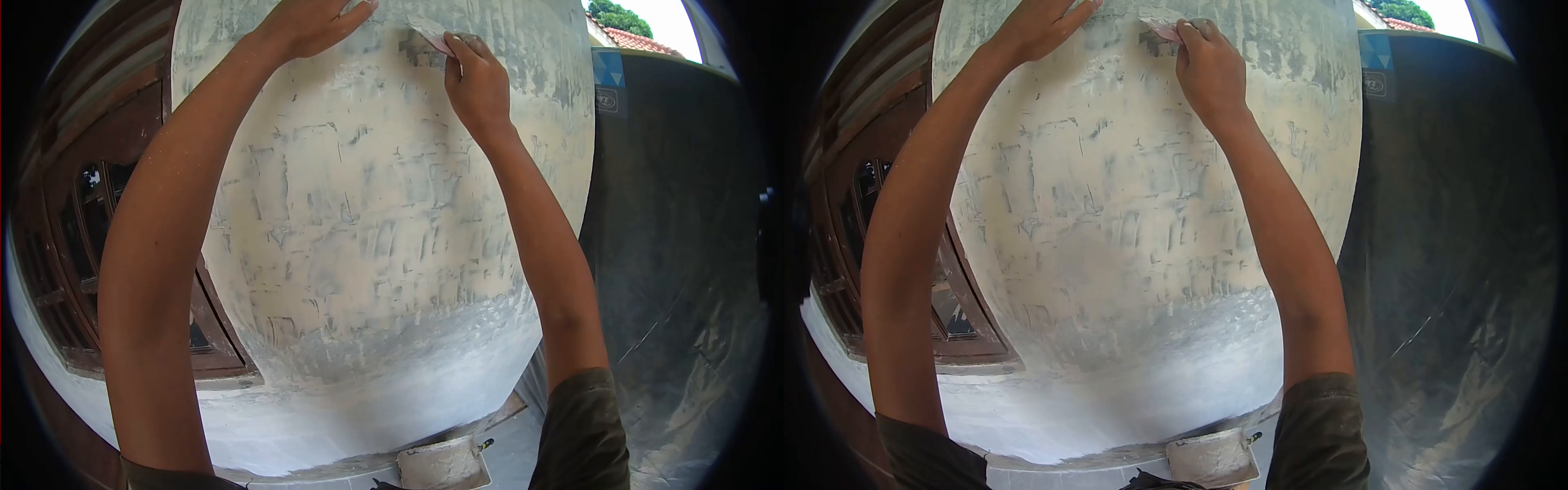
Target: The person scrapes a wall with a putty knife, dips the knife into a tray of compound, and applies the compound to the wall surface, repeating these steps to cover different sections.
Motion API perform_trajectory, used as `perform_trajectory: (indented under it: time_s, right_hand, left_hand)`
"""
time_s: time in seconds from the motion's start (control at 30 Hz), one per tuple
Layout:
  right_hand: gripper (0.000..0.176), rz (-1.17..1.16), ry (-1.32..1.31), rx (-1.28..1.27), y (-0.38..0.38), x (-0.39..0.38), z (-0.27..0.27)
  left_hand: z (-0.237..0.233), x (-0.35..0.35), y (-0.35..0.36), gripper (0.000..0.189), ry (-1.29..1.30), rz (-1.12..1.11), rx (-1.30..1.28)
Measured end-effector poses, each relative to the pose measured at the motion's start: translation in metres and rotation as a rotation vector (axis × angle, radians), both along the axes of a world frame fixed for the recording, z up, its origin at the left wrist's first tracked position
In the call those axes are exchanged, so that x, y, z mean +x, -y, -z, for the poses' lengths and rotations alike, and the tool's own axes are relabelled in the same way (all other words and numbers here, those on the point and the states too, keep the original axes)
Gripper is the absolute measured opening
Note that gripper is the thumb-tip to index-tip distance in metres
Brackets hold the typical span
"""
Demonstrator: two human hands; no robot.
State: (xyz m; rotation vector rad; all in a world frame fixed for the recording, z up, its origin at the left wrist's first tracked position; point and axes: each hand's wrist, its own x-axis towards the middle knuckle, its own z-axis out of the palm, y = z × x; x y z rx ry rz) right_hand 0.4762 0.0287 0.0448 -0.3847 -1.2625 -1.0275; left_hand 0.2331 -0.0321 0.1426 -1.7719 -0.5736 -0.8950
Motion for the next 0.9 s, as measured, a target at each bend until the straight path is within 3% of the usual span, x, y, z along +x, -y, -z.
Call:
perform_trajectory:
  time_s: [0.23, 0.47, 0.73, 0.9]
  right_hand:
    - [0.031, 0.292, -0.047, 0.029, -0.022, -0.01, 0.003]
    - [0.032, 0.309, -0.039, 0.047, -0.034, -0.015, 0.004]
    - [0.044, 0.323, 0.011, -0.022, -0.034, -0.016, 0.022]
    - [0.041, 0.296, 0.084, -0.074, -0.033, -0.012, 0.033]
  left_hand:
    - [-0.025, -0.004, -0.029, 0.056, -0.079, -0.178, -0.004]
    - [-0.031, 0.0, -0.04, 0.055, -0.043, -0.302, -0.089]
    - [-0.023, 0.002, -0.042, 0.052, -0.038, -0.306, -0.039]
    - [-0.023, 0.004, -0.046, 0.053, -0.023, -0.316, -0.031]
